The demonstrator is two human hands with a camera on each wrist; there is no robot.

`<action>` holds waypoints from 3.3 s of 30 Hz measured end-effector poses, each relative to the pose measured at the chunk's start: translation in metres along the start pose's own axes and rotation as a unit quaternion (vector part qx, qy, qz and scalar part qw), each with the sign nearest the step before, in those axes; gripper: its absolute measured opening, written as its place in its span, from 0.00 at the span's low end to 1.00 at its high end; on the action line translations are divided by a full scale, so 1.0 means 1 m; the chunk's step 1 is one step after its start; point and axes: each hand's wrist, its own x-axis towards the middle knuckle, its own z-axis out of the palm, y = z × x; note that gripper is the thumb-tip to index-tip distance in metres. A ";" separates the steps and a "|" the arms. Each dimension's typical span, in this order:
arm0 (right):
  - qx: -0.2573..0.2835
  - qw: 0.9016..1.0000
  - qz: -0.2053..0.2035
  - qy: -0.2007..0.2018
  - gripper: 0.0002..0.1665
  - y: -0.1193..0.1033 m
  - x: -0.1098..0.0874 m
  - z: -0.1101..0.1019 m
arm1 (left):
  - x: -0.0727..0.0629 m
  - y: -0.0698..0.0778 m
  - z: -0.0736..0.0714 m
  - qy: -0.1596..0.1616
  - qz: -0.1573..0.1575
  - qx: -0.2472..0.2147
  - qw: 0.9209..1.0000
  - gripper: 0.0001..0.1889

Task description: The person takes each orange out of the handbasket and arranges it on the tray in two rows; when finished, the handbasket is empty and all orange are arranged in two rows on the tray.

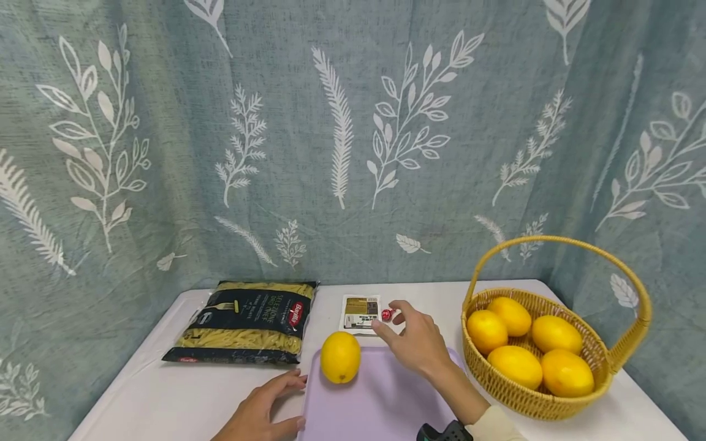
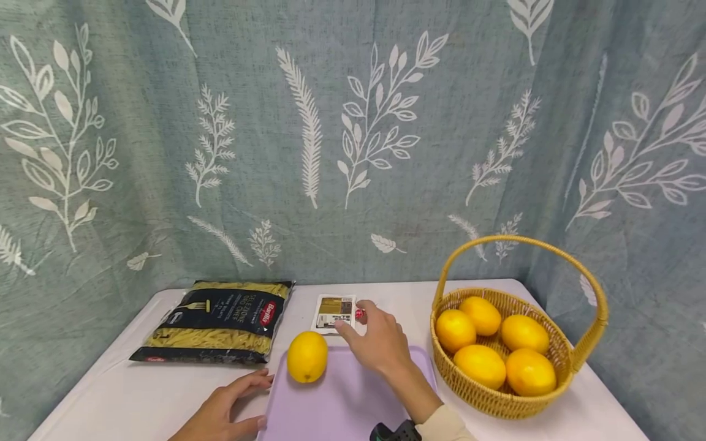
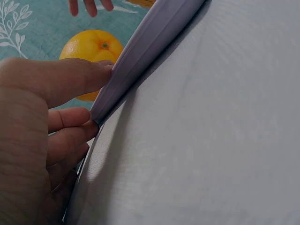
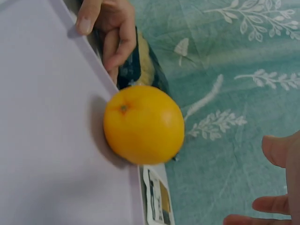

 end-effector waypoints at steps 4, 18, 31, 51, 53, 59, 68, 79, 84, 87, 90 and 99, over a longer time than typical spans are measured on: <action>-0.002 1.000 0.004 0.011 0.31 0.007 0.001 -0.008 | 0.000 -0.002 -0.001 -0.003 0.010 -0.002 1.000 0.28; -0.037 0.999 0.016 0.029 0.31 0.032 0.003 -0.047 | 0.000 -0.003 0.000 -0.005 -0.004 -0.013 1.000 0.29; -0.072 0.997 0.022 0.024 0.35 0.056 0.003 -0.086 | 0.000 -0.002 0.000 -0.001 0.001 -0.010 1.000 0.28; -0.095 0.994 0.059 0.008 0.38 0.100 0.000 -0.114 | 0.001 -0.002 0.002 0.005 0.010 -0.004 1.000 0.26; -0.100 0.993 0.063 0.001 0.38 0.102 0.000 -0.116 | 0.000 -0.002 0.002 0.005 0.007 -0.004 1.000 0.26; -0.123 0.989 0.080 -0.021 0.42 0.110 0.002 -0.118 | 0.000 -0.003 0.001 0.004 0.004 -0.008 1.000 0.27; -0.116 0.985 0.114 -0.065 0.48 0.123 0.004 -0.113 | 0.001 -0.004 0.000 0.002 0.006 -0.010 1.000 0.27; -0.080 0.991 0.072 -0.077 0.46 0.134 0.009 -0.113 | 0.000 0.001 0.001 0.008 -0.003 0.000 1.000 0.25; -0.067 0.993 0.063 -0.077 0.47 0.139 0.008 -0.113 | 0.000 0.000 0.001 0.006 0.001 0.001 1.000 0.26; -0.062 0.994 0.058 -0.069 0.46 0.138 0.008 -0.113 | 0.000 -0.001 0.001 0.006 0.007 -0.001 1.000 0.26; -0.059 0.995 0.053 -0.059 0.44 0.138 0.008 -0.113 | -0.001 -0.001 0.000 0.004 0.009 -0.003 1.000 0.26; -0.058 0.996 0.053 -0.047 0.43 0.127 0.009 -0.120 | -0.001 -0.001 0.001 0.006 0.008 -0.005 1.000 0.26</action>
